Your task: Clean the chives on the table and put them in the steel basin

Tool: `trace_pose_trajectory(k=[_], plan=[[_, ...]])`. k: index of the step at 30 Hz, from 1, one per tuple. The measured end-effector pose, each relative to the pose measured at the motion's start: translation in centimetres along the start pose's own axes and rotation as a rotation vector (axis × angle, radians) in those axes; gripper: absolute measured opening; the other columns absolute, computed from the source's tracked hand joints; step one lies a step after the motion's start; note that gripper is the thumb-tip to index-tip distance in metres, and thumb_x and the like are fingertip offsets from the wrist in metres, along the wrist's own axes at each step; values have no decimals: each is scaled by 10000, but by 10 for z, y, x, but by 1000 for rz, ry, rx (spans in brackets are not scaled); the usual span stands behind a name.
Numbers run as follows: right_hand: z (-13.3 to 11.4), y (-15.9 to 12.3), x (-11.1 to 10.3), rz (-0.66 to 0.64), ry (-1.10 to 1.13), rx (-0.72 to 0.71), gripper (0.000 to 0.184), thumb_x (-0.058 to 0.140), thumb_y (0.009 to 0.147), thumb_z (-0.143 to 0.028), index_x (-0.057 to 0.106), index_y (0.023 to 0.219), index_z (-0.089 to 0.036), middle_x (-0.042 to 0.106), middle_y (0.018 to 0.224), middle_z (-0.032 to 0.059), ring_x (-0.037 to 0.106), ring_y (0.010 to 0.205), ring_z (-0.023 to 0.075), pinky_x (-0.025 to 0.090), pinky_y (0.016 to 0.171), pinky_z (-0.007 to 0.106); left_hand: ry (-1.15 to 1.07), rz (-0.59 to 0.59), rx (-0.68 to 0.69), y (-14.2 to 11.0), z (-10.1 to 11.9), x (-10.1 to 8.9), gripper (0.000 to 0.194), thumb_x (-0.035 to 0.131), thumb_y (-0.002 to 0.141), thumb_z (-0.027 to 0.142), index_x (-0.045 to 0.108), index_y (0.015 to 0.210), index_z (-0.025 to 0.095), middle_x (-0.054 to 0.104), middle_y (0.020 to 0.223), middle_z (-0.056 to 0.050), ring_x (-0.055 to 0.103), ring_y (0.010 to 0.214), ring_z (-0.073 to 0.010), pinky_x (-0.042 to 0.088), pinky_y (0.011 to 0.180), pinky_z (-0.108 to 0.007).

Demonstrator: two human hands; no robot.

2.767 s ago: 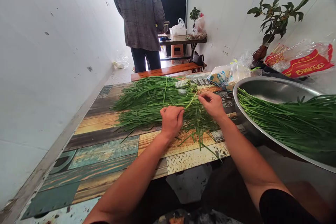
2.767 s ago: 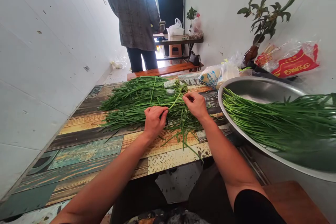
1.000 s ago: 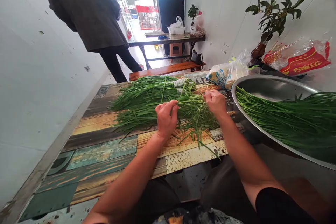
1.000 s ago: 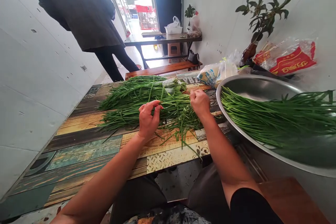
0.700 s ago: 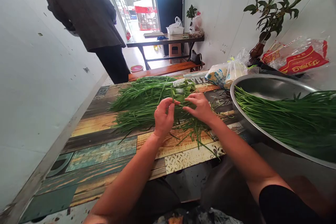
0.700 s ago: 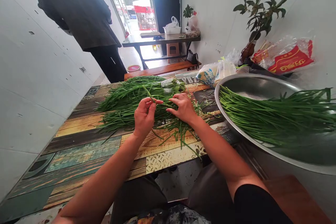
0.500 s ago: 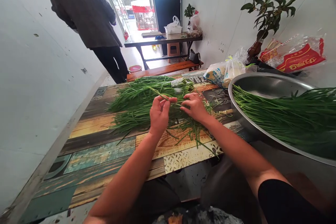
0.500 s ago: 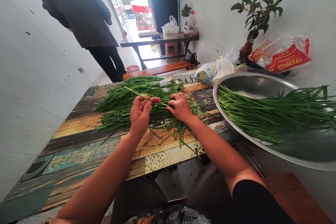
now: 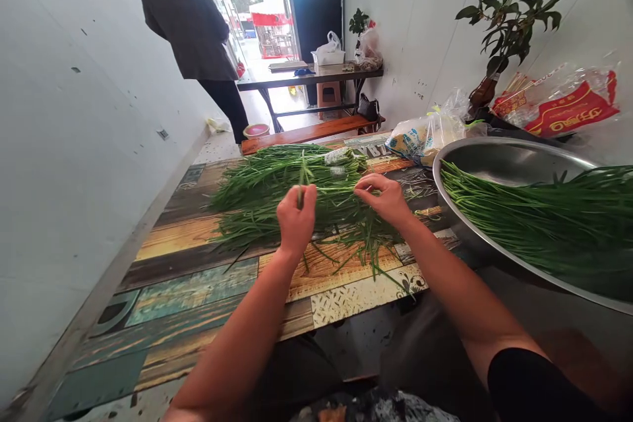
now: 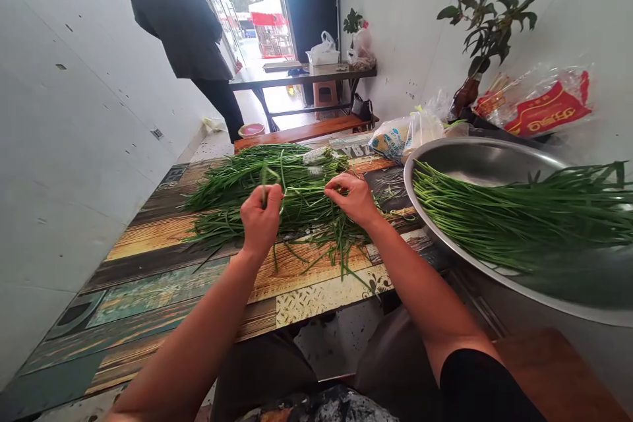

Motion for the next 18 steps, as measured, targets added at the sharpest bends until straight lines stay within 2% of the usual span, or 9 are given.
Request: trace_pose_trajectory(k=[2, 4, 6, 9, 11, 14, 18], plan=[[-6, -2, 2, -20, -26, -26, 115, 660, 773, -312, 693, 752, -204, 679, 807, 28, 607, 783, 157, 490, 699, 289, 198, -13, 115, -6, 7, 3, 377, 559, 848, 411, 397, 588, 190, 330, 518, 69, 295, 501, -74, 276, 519, -227], [-11, -4, 5, -45, -55, -49, 110, 649, 784, -307, 693, 760, -209, 680, 809, 31, 603, 775, 160, 488, 695, 296, 261, 0, 177, -11, 11, 4, 346, 595, 831, 411, 417, 630, 194, 379, 556, 67, 330, 512, -75, 307, 540, -227], [-15, -5, 9, -75, -65, -67, 118, 636, 794, -312, 690, 759, -213, 679, 812, 35, 600, 768, 163, 489, 688, 303, 248, 33, 203, -14, 12, 3, 258, 640, 804, 418, 506, 815, 198, 504, 685, 45, 429, 561, -85, 371, 577, -226], [-19, -7, 13, -108, -31, -92, 135, 631, 804, -328, 685, 759, -213, 672, 804, 35, 596, 746, 159, 491, 670, 301, 245, 25, 291, -15, 18, 6, 414, 668, 799, 404, 521, 1132, 207, 612, 1039, -50, 577, 803, -141, 468, 741, -275], [-21, -8, 14, -122, -3, -94, 142, 630, 810, -334, 685, 768, -210, 674, 804, 32, 600, 748, 156, 493, 669, 296, 304, -37, 381, -15, 22, 13, 345, 634, 838, 369, 574, 1142, 217, 616, 1147, -76, 584, 967, -183, 466, 864, -319], [-19, -8, 11, -103, 9, -43, 166, 629, 811, -357, 691, 776, -207, 687, 807, 30, 614, 770, 157, 499, 681, 289, 348, -120, 444, -16, 22, 21, 211, 582, 881, 323, 653, 1051, 220, 685, 1035, -56, 592, 974, -189, 461, 900, -332], [-16, -7, 5, -62, 8, 24, 191, 621, 808, -376, 694, 770, -203, 701, 797, 24, 627, 763, 153, 502, 682, 276, 311, -133, 424, -17, 15, 23, 184, 600, 869, 336, 689, 974, 213, 715, 896, -41, 611, 870, -181, 481, 844, -327]])
Point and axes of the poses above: each hand's wrist, its own y-axis towards the middle knuckle, its own x-axis out of the palm, z = x × y, the point moved 8 cm from there along y, towards the middle knuckle
